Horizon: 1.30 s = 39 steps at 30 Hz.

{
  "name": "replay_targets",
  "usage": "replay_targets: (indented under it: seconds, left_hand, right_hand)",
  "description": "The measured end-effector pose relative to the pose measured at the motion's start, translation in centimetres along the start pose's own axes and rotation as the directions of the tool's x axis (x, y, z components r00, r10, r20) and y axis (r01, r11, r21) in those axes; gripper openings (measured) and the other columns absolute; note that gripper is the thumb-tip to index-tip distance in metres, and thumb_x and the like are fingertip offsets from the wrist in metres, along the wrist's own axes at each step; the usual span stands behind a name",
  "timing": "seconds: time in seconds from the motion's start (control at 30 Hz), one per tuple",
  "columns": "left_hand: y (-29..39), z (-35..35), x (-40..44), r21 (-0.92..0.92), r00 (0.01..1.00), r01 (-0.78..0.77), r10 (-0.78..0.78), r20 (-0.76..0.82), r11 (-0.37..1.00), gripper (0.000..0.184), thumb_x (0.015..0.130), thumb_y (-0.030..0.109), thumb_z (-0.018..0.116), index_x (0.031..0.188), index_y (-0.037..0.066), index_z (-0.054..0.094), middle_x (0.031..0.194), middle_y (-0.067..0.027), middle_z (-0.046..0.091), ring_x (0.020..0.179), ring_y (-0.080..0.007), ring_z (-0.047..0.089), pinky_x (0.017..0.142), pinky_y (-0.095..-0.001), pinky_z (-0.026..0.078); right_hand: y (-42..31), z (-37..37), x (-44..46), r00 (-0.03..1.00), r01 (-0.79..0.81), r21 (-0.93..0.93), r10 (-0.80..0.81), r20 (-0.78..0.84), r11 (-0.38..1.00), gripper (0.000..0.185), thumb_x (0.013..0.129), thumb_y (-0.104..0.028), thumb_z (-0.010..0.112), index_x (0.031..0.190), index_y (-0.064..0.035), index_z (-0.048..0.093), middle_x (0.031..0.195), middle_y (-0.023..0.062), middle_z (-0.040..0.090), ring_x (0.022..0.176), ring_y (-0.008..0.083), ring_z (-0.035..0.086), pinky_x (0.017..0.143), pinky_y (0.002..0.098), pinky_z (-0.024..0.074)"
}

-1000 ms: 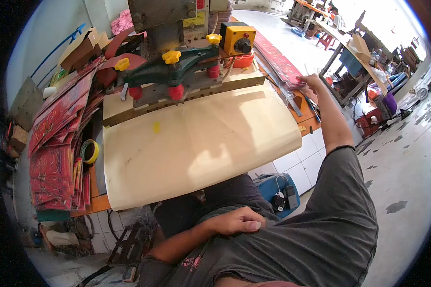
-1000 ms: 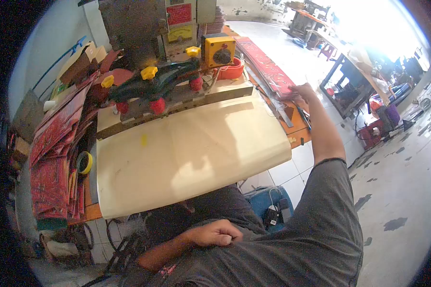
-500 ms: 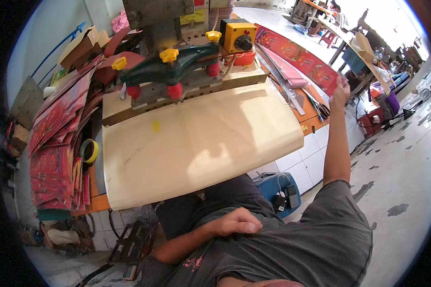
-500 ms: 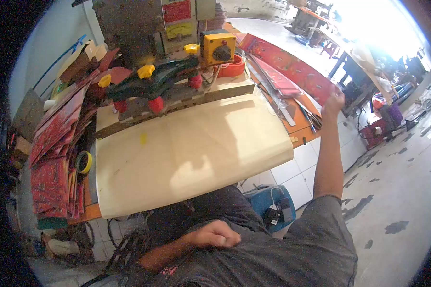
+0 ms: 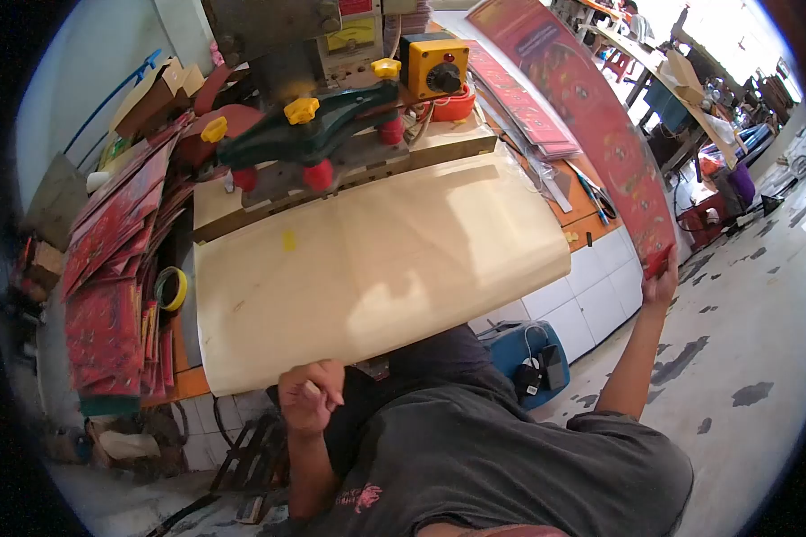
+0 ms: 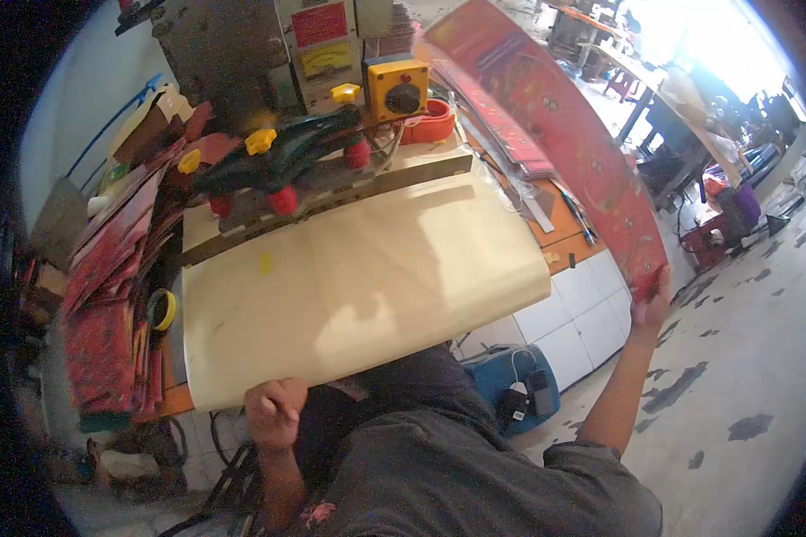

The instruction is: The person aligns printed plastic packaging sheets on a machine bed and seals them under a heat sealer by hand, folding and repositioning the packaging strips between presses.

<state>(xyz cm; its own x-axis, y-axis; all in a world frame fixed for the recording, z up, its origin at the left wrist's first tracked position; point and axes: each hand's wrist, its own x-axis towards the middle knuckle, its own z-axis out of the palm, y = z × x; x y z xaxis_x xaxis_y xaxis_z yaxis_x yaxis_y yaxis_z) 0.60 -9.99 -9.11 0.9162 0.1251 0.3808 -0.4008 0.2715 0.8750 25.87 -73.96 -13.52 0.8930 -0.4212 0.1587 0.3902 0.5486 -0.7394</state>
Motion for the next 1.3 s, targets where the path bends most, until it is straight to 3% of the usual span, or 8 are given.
replay_targets:
  seconds: [0.1,0.13,0.23,0.43,0.47,0.6,1.23,1.3]
  left_hand:
    - [1.4,-1.2,0.6,0.074,0.996,-0.030,0.037,-0.087,0.997,0.062,0.100,0.058,0.059,0.078,0.000,0.061,0.065,-0.0046,0.052,0.058,-0.0139,0.047,0.056,-0.0275,0.035]
    - [1.7,-2.1,0.2,0.129,0.996,-0.007,0.018,-0.089,0.992,0.071,0.098,0.066,0.055,0.097,-0.004,0.064,0.083,-0.0103,0.061,0.071,-0.0166,0.056,0.065,-0.0291,0.042]
    - [3.3,-1.4,1.8,0.194,0.983,-0.075,0.106,-0.152,0.978,0.086,0.097,0.072,0.048,0.128,-0.008,0.058,0.118,-0.0186,0.064,0.104,-0.0250,0.063,0.089,-0.0365,0.049]
    - [5.9,-7.2,-0.1,-0.447,0.952,-0.306,0.282,-0.121,0.841,0.097,0.099,0.072,0.042,0.158,-0.003,0.030,0.161,-0.0177,0.038,0.147,-0.0310,0.037,0.121,-0.0507,0.030]
    - [6.6,-7.3,-1.1,-0.168,0.877,-0.288,0.190,-0.440,0.943,0.077,0.103,0.060,0.051,0.149,-0.001,0.046,0.146,-0.0184,0.056,0.131,-0.0278,0.058,0.107,-0.0469,0.049]
    - [10.1,-10.0,-1.1,0.247,0.798,0.058,0.104,-0.593,0.967,0.030,0.106,0.029,0.059,0.115,0.001,0.064,0.095,-0.0064,0.073,0.066,-0.0114,0.069,0.050,-0.0247,0.056]
    - [6.9,-17.1,-0.2,0.423,0.665,0.284,0.141,-0.733,0.861,0.027,0.104,0.033,0.064,0.108,0.006,0.062,0.085,0.0031,0.065,0.054,-0.0017,0.045,0.046,-0.0198,0.035]
    - [6.2,-17.4,-0.2,0.434,0.670,0.301,0.135,-0.730,0.849,0.030,0.104,0.035,0.065,0.112,0.006,0.062,0.089,0.0032,0.066,0.056,-0.0014,0.047,0.046,-0.0201,0.036]
  right_hand:
    - [0.5,1.4,-3.2,0.996,-0.065,0.024,0.064,0.054,0.998,0.027,0.107,-0.027,0.059,0.125,-0.0080,0.062,0.106,0.0053,0.069,0.092,0.0182,0.066,0.080,0.0333,0.0560]
    - [0.3,3.1,-4.1,0.920,-0.110,0.008,0.099,0.380,0.994,0.024,0.107,-0.026,0.058,0.123,-0.0080,0.062,0.103,0.0050,0.068,0.089,0.0166,0.066,0.078,0.0330,0.0558]
    - [1.8,5.4,-5.8,0.979,-0.130,-0.036,0.134,0.156,0.991,0.021,0.108,-0.023,0.056,0.120,-0.0062,0.060,0.102,0.0066,0.067,0.092,0.0176,0.067,0.080,0.0337,0.0567]
    - [4.0,14.7,-7.7,0.856,-0.269,-0.305,0.372,0.358,0.913,0.030,0.108,-0.021,0.054,0.129,-0.0005,0.060,0.118,0.0090,0.068,0.108,0.0163,0.066,0.095,0.0333,0.0537]
    - [4.0,17.6,-8.2,0.816,-0.258,-0.368,0.406,0.412,0.893,0.031,0.108,-0.022,0.054,0.128,0.0013,0.061,0.119,0.0097,0.068,0.107,0.0158,0.066,0.095,0.0320,0.0530]
    - [6.2,23.9,-8.4,0.729,-0.233,-0.515,0.498,0.469,0.825,0.036,0.106,-0.026,0.059,0.122,0.0058,0.063,0.113,0.0107,0.070,0.099,0.0134,0.067,0.091,0.0289,0.0524]
    - [11.2,31.0,-12.1,0.681,-0.300,-0.381,0.476,0.557,0.875,0.036,0.105,-0.023,0.062,0.129,0.0044,0.060,0.111,0.0103,0.071,0.095,0.0118,0.069,0.084,0.0274,0.0558]
    - [11.8,30.4,-11.5,0.680,0.053,-0.705,0.492,0.544,0.707,0.036,0.109,-0.031,0.056,0.128,-0.0005,0.060,0.106,0.0073,0.068,0.093,0.0102,0.064,0.083,0.0273,0.0524]
